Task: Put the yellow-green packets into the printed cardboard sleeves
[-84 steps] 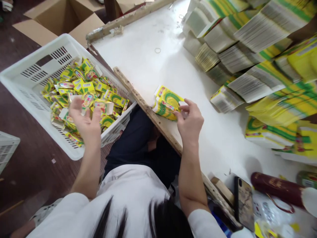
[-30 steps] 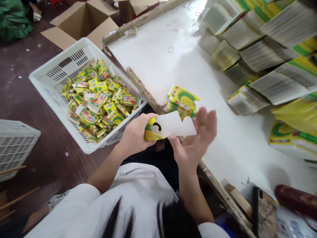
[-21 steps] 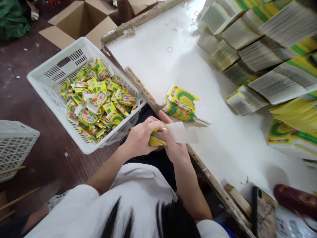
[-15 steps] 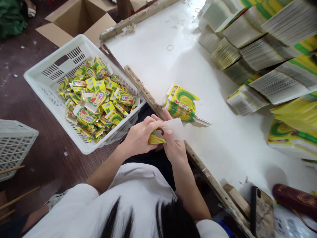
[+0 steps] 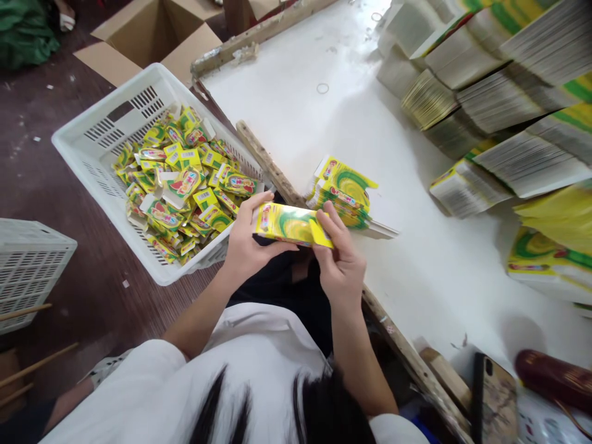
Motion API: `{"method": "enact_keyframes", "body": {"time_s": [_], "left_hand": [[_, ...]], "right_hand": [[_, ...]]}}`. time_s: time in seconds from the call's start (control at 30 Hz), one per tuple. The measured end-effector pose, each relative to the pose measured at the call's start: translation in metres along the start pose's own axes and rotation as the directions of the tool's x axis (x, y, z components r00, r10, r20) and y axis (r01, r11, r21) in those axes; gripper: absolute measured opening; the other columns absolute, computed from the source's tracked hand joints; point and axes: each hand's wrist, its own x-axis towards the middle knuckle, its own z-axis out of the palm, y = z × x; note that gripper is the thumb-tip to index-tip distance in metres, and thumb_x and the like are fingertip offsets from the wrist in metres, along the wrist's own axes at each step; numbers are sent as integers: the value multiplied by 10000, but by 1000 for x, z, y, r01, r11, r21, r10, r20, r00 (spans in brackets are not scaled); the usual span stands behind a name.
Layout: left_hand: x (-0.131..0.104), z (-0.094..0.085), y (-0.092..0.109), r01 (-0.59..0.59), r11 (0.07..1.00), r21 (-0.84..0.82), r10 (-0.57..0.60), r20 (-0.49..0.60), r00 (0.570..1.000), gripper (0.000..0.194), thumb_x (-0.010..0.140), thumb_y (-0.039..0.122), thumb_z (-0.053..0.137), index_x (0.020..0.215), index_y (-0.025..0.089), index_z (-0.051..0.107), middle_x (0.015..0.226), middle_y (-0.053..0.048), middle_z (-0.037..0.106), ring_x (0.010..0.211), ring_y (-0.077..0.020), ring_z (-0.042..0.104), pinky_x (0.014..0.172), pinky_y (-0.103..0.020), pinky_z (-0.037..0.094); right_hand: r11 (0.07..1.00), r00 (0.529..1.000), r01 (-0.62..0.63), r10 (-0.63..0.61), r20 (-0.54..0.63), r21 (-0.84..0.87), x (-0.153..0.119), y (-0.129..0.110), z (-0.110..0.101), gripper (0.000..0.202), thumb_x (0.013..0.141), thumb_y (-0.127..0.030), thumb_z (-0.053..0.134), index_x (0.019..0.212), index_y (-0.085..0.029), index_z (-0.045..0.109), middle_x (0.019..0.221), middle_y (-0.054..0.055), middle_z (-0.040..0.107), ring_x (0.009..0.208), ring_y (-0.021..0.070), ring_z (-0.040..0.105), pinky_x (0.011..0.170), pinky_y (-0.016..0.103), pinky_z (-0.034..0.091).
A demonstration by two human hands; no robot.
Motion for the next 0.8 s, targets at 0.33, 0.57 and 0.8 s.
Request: {"method": "enact_keyframes", "body": {"time_s": [0.33, 0.57, 0.8], "left_hand": [[7, 17, 20, 214, 662, -718, -427, -127, 895, 411, 937, 673, 545, 1010, 276, 626, 890, -7, 677, 882, -190, 720, 975, -408, 596], [9, 7, 18, 93, 799, -594, -288, -242, 927, 272, 950, 522, 631, 969, 251, 632, 860, -5, 654, 853, -178, 695, 928, -388, 588], [31, -84, -37, 4, 940, 341, 172, -487, 856, 1014, 599, 436, 986, 1450, 264, 462, 1581, -83, 421, 1555, -384, 291, 1327, -542, 162]], "right_hand": [[996, 962, 78, -86, 257, 42, -6, -12, 4, 292, 927, -327, 725, 1213, -277, 751, 1566, 143, 543, 1356, 317, 624, 1062, 487, 578], [982, 983, -107, 81, 166, 156, -3, -13, 18, 527, 891, -352, 766, 1384, -273, 600, 1536, 157, 509, 1186, 258, 699, 917, 401, 643], [898, 965, -36, -82, -248, -438, 45, 33, -43, 522, 907, -378, 721, 1389, -234, 584, 1318, 143, 685, 1231, 326, 640, 1092, 551, 501]]}}
